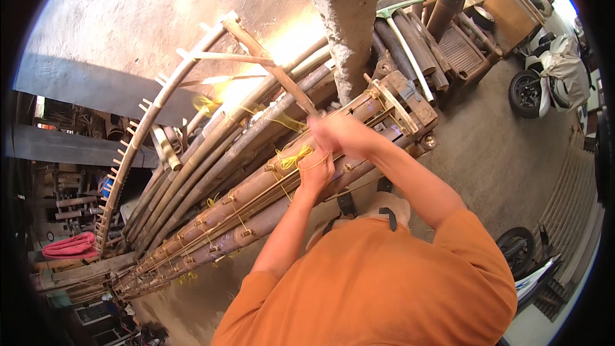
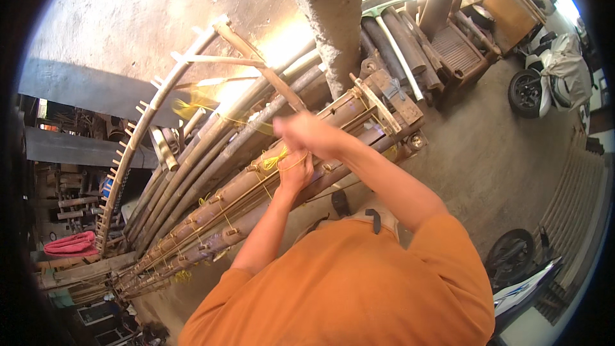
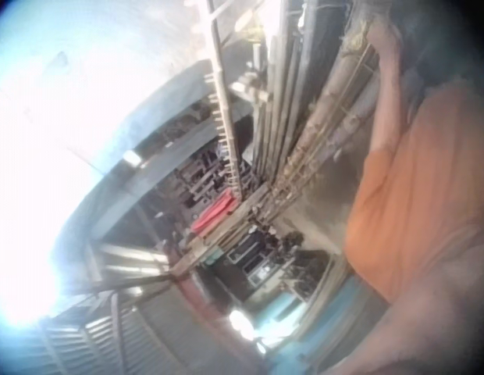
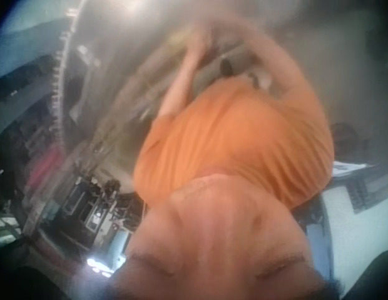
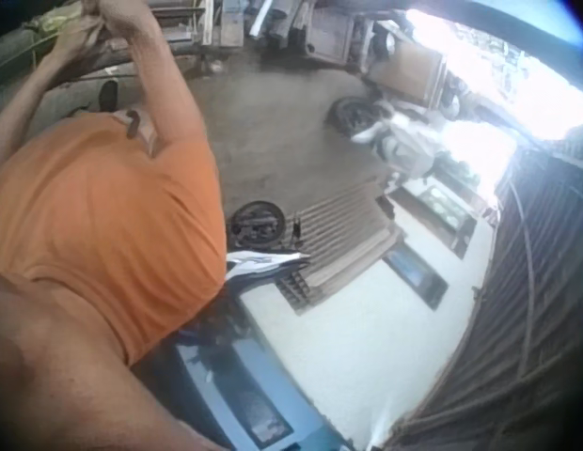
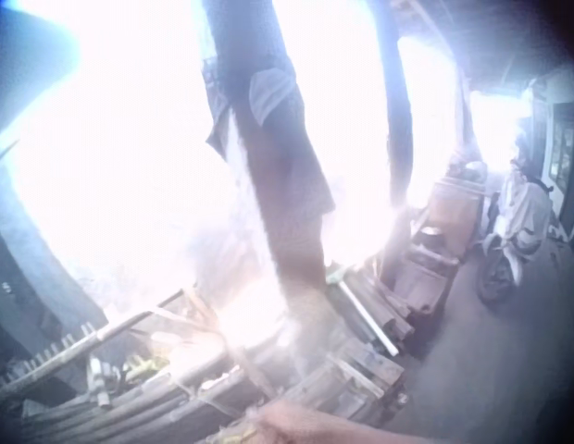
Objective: The person repeatedly picks up thin bamboo sticks from the floor and secures them to a curved bamboo rack using yellow string. They wrap the string around the sticks and the rack, then tie knots to hold them in place.
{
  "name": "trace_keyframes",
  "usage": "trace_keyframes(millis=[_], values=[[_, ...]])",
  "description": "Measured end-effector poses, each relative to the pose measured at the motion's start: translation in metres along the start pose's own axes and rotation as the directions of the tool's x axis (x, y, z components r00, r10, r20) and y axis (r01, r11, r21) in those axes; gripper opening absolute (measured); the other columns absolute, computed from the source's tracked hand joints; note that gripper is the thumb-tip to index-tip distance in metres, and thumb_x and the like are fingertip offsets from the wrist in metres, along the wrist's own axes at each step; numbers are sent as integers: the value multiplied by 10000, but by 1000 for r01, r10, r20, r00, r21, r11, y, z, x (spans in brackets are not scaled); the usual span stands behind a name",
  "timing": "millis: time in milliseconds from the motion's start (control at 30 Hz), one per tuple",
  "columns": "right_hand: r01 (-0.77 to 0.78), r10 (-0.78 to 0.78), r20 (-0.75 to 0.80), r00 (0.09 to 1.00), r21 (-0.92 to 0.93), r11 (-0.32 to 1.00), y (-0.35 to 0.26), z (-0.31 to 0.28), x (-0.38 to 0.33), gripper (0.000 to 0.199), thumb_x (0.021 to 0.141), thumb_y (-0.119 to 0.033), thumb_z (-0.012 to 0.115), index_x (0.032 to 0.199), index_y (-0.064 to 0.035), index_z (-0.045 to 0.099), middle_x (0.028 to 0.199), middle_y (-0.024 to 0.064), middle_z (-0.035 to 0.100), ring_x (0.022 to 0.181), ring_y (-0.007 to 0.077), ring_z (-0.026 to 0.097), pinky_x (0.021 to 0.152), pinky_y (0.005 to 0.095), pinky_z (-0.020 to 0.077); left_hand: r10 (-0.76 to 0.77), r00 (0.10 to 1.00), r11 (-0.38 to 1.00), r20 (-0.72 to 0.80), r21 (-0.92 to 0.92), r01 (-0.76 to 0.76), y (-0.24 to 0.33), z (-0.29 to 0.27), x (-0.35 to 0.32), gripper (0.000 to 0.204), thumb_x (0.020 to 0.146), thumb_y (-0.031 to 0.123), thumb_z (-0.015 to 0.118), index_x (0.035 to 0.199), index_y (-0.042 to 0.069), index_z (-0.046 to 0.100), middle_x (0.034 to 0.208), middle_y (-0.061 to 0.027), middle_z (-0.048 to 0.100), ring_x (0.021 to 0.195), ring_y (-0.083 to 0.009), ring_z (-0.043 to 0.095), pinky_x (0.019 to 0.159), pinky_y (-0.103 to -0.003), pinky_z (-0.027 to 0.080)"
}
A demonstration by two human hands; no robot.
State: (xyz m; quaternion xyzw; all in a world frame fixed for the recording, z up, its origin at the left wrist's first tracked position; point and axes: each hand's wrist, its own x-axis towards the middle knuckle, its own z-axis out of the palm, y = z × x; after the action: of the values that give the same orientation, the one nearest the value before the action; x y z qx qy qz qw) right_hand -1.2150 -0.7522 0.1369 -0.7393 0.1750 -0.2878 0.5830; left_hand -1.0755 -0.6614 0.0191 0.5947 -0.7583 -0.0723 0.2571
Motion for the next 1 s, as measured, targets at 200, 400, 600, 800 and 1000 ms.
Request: trace_keyframes(millis=[200, 400, 600, 800, 1000], values=[[-243, 287, 60, 956, -382, 891, 62, 76, -141, 470, 942, -326, 511, 612, 3, 571, 638, 233, 586, 613, 434, 563, 604, 497, 426, -126, 991, 987, -43, -102, 121, 17, -12, 10, 146, 948, 207, 550, 918, 109, 652, 737, -153, 649, 678, -320, 644, 612, -393, 503], [-309, 364, 51, 930, -430, 848, 46, 79, -144, 448, 915, -319, 547, 619, 16, 573, 601, 216, 551, 566, 405, 533, 567, 475, 421, -445, 882, 658, 154, -612, 438, -42, -13, 148, 287, 993, 258, 516, 1017, 26, 684, 826, -126, 701, 702, -188, 654, 662, -342, 509], [-256, 187, -500, 846, -72, 964, 51, 33, -188, 211, 857, -194, 572, 765, -14, 635, 738, 167, 628, 699, 331, 623, 657, 409, 488, -402, 837, 900, 372, 328, 287, -78, 38, 151, 362, 906, 333, 547, 949, 16, 717, 914, -256, 689, 914, -425, 669, 840, -502, 518], [360, 877, -342, 337, 908, 216, 125, -32, -233, 311, 901, -258, 565, 1159, -85, 544, 1106, 86, 564, 1030, 221, 529, 956, 372, 426, -237, 927, 971, 293, 49, 232, 110, 47, 139, 345, 866, 239, 624, 1104, -11, 615, 1157, -278, 607, 1146, -396, 559, 915, -573, 406], [695, 897, -368, 244, 712, 102, 34, -49, -208, 188, 964, -256, 497, 1065, -109, 557, 1011, 73, 564, 889, 186, 533, 902, 334, 441, -317, 913, 947, 257, 42, 317, 129, 77, 114, 394, 846, 256, 666, 1179, 63, 581, 1072, -163, 654, 1019, -325, 576, 919, -499, 301]])
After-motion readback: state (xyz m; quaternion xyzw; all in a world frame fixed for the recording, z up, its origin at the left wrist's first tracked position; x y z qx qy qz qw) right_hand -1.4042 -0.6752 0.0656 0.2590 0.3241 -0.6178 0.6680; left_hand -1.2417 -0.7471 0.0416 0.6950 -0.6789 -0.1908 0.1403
